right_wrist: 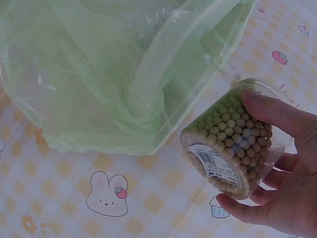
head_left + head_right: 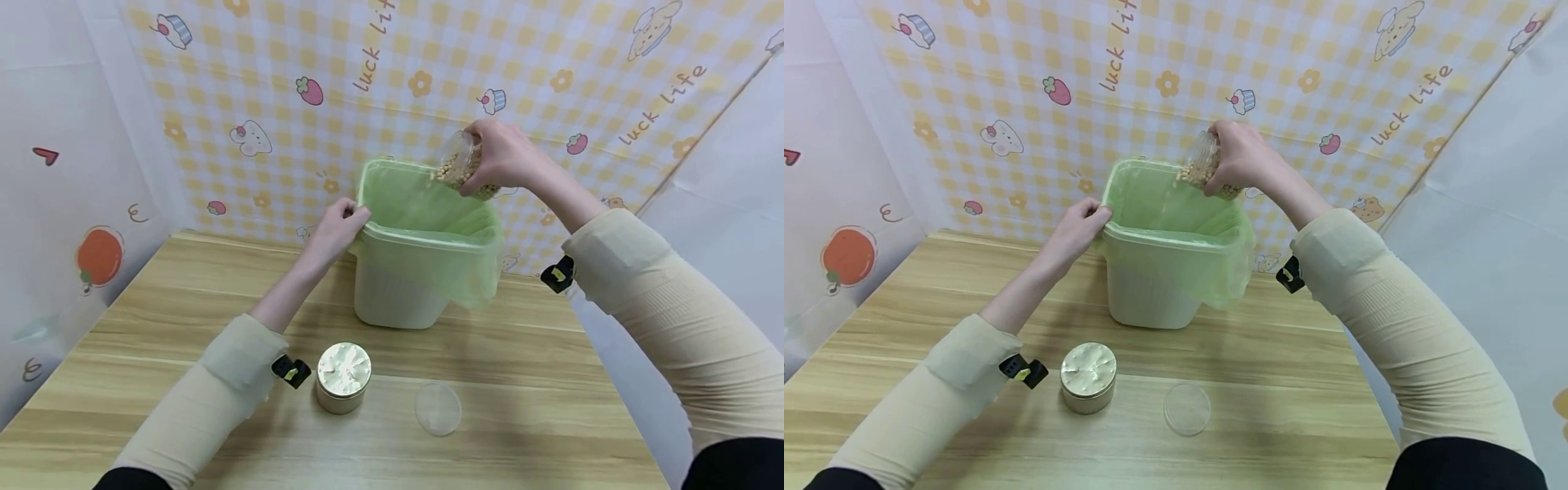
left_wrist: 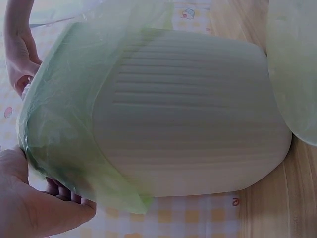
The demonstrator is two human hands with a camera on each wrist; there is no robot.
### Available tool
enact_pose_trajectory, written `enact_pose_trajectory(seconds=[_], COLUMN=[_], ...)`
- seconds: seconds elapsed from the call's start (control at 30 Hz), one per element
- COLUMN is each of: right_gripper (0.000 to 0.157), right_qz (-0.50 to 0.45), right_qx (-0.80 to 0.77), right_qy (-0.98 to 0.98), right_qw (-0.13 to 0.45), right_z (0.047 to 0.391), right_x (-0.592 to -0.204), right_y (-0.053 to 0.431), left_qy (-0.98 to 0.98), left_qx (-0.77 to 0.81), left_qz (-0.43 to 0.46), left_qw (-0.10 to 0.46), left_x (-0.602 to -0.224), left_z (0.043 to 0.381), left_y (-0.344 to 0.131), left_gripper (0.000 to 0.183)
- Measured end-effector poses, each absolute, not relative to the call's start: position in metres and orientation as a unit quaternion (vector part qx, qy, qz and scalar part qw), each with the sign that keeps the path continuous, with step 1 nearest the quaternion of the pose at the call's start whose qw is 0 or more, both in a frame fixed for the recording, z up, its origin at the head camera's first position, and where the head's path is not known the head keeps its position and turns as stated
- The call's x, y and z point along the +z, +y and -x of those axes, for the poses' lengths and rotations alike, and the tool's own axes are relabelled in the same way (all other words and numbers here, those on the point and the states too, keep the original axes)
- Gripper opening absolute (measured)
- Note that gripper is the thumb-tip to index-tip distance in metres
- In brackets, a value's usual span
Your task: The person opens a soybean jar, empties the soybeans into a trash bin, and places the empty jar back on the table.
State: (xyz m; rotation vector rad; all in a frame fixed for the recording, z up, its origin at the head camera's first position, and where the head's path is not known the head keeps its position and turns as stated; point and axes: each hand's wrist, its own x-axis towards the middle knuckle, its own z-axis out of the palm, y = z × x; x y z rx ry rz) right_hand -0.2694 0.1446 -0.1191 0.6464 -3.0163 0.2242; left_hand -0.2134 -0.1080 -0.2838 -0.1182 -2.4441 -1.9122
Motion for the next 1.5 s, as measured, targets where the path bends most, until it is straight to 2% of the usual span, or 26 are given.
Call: enact_pose_trajectory(seconds=[1.5], right_gripper=[0.092], right_qz=[-0.212], right_qx=[0.051], right_qy=[-0.976], right_qw=[0.017], right_z=[0.2654], right_x=[-0.1159], right_y=[0.1433], left_qy=[-0.788], left_qx=[-0.614], left_qz=[0.032], left_qw=[0.030], left_x=[-0.2852], left_z=[0.2148], left_y=[-0.1049], left_gripper=[0.019])
